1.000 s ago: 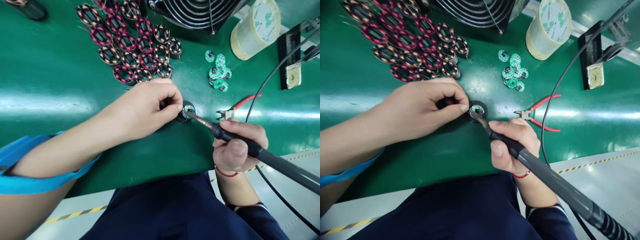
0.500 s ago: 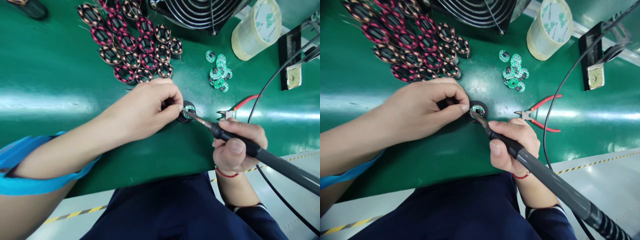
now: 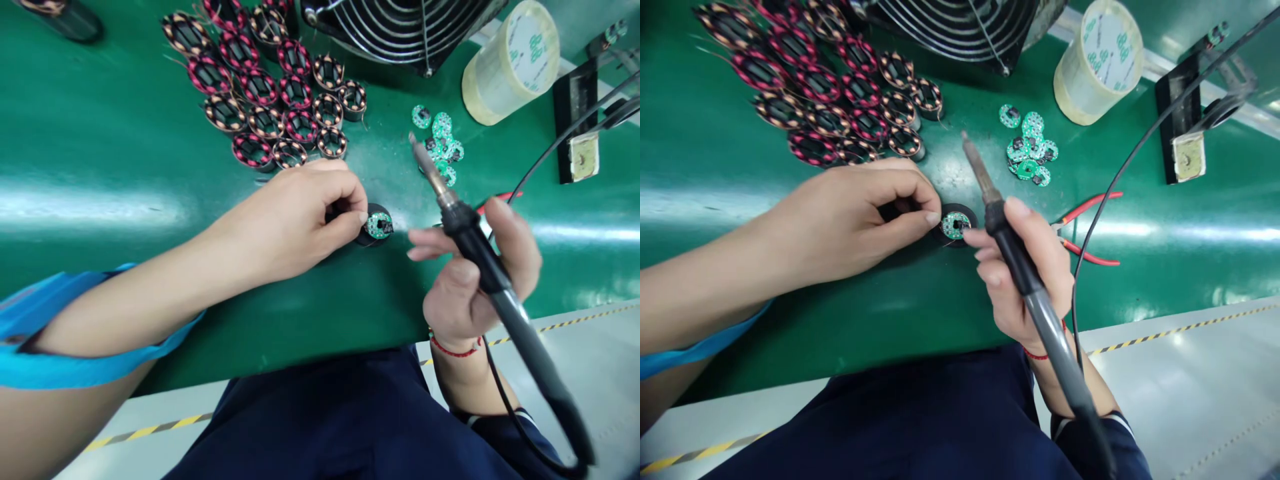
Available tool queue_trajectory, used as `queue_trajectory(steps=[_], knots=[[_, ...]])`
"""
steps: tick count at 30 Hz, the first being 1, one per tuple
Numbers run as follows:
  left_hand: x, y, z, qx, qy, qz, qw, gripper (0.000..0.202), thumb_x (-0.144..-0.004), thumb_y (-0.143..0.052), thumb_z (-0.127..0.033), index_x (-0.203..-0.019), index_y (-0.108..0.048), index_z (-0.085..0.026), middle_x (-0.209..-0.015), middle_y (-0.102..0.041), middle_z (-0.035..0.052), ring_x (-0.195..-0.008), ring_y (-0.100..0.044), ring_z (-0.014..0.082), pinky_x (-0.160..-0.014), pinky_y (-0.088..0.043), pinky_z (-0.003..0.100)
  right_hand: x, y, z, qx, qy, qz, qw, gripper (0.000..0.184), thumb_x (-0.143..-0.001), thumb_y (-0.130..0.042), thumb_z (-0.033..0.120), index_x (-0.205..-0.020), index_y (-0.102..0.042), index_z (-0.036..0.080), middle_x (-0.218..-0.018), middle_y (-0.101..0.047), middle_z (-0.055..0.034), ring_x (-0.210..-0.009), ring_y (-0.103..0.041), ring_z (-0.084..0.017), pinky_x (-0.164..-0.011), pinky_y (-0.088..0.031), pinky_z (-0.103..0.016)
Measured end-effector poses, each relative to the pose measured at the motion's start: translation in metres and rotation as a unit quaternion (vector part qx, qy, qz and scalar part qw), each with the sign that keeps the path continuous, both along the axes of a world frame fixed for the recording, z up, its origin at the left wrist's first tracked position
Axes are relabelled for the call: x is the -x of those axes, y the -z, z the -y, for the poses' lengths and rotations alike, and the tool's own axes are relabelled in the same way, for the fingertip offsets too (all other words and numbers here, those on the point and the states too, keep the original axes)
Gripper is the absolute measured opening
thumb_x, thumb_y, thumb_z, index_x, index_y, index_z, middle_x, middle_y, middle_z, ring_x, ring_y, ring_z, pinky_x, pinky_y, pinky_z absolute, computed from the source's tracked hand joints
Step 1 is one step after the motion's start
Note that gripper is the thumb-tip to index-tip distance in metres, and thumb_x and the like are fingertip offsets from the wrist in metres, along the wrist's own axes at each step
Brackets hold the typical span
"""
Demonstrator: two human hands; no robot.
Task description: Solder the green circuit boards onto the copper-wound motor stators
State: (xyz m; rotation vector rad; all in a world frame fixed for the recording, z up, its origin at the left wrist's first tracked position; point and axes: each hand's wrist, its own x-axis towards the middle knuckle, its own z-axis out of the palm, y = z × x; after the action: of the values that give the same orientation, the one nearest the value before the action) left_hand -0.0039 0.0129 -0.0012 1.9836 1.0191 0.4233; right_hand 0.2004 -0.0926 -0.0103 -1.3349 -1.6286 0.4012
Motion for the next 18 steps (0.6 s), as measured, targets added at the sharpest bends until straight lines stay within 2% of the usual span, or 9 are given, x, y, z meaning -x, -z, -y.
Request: queue_trajectory(steps=[1,3,4,6,9,12,15,18], knots=[[0.000,0.000,0.000,-0.002,0.002,0.002,1.000,0.018,-0.093,-0.052,-0.029,-0.078,-0.061,-0.023,-0.082,-0.066,0.0022,-0.082,-0.064,0.0200,-0.077,-0.051,0.034,0.004,-0.002,-0.005,-0.012,0.003,-0.014,1.000,0.044,-0.117,-0.049,0.043,-0.160,-0.047,0.041,-0.112,-0.084,0.0000,-0.087,-0.087,-0.023,-0.073,-0.075,-0.039],[0.000,0.001,-0.001,-0.007,0.005,0.007,1.000,0.017,-0.092,-0.053,-0.027,-0.078,-0.061,-0.023,-0.082,-0.066,0.0024,-0.084,-0.065,0.0205,-0.079,-0.051,0.035,0.007,-0.005,-0.013,0.001,-0.020,0.018,1.000,0.041,-0.115,-0.056,0.032,-0.155,-0.055,0.040,-0.119,-0.085,0.0004,-0.102,-0.086,-0.023,-0.092,-0.074,-0.042],[0.000,0.001,-0.001,-0.010,0.006,0.008,1.000,0.016,-0.092,-0.053,-0.026,-0.079,-0.061,-0.023,-0.082,-0.066,0.0024,-0.084,-0.065,0.0205,-0.079,-0.051,0.035,0.007,-0.006,-0.016,0.024,-0.048,0.057,0.997,0.041,-0.114,-0.056,0.029,-0.154,-0.055,0.039,-0.124,-0.085,-0.0003,-0.111,-0.084,-0.024,-0.101,-0.072,-0.045],[-0.001,0.002,-0.001,-0.013,0.006,0.005,1.000,0.016,-0.093,-0.054,-0.025,-0.079,-0.060,-0.022,-0.083,-0.066,0.0022,-0.085,-0.065,0.0203,-0.081,-0.051,0.035,0.004,-0.007,-0.020,0.055,-0.097,0.127,0.986,0.044,-0.113,-0.054,0.026,-0.156,-0.052,0.037,-0.134,-0.081,-0.0030,-0.122,-0.080,-0.026,-0.108,-0.068,-0.049],[-0.002,0.002,0.000,-0.017,0.009,-0.007,1.000,0.017,-0.094,-0.053,-0.026,-0.079,-0.058,-0.023,-0.086,-0.065,0.0027,-0.086,-0.064,0.0208,-0.084,-0.052,0.036,0.000,-0.007,-0.023,0.080,-0.123,0.168,0.975,0.048,-0.111,-0.051,0.023,-0.158,-0.050,0.035,-0.138,-0.079,-0.0053,-0.122,-0.077,-0.026,-0.105,-0.067,-0.047],[-0.002,0.002,0.002,-0.023,0.019,-0.019,0.999,0.017,-0.095,-0.051,-0.027,-0.080,-0.057,-0.023,-0.089,-0.065,0.0042,-0.090,-0.063,0.0228,-0.089,-0.053,0.040,0.000,-0.003,-0.024,0.094,-0.119,0.177,0.972,0.046,-0.112,-0.048,0.022,-0.156,-0.050,0.035,-0.130,-0.079,-0.0045,-0.115,-0.078,-0.024,-0.099,-0.067,-0.044],[0.003,0.002,0.002,-0.041,0.008,-0.030,0.999,0.017,-0.097,-0.050,-0.025,-0.082,-0.059,-0.022,-0.090,-0.065,0.0047,-0.095,-0.064,0.0242,-0.094,-0.054,0.041,0.002,0.003,-0.024,0.064,-0.106,0.184,0.975,0.038,-0.114,-0.051,0.033,-0.152,-0.052,0.033,-0.126,-0.079,-0.0052,-0.107,-0.077,-0.025,-0.093,-0.067,-0.044],[0.012,0.004,0.002,-0.044,-0.009,-0.013,0.999,0.015,-0.097,-0.053,-0.028,-0.088,-0.065,-0.023,-0.093,-0.066,0.0048,-0.095,-0.066,0.0247,-0.090,-0.055,0.040,0.005,0.010,-0.023,0.037,-0.077,0.192,0.978,0.037,-0.113,-0.057,0.041,-0.149,-0.054,0.031,-0.122,-0.079,-0.0074,-0.100,-0.076,-0.027,-0.087,-0.066,-0.046]])
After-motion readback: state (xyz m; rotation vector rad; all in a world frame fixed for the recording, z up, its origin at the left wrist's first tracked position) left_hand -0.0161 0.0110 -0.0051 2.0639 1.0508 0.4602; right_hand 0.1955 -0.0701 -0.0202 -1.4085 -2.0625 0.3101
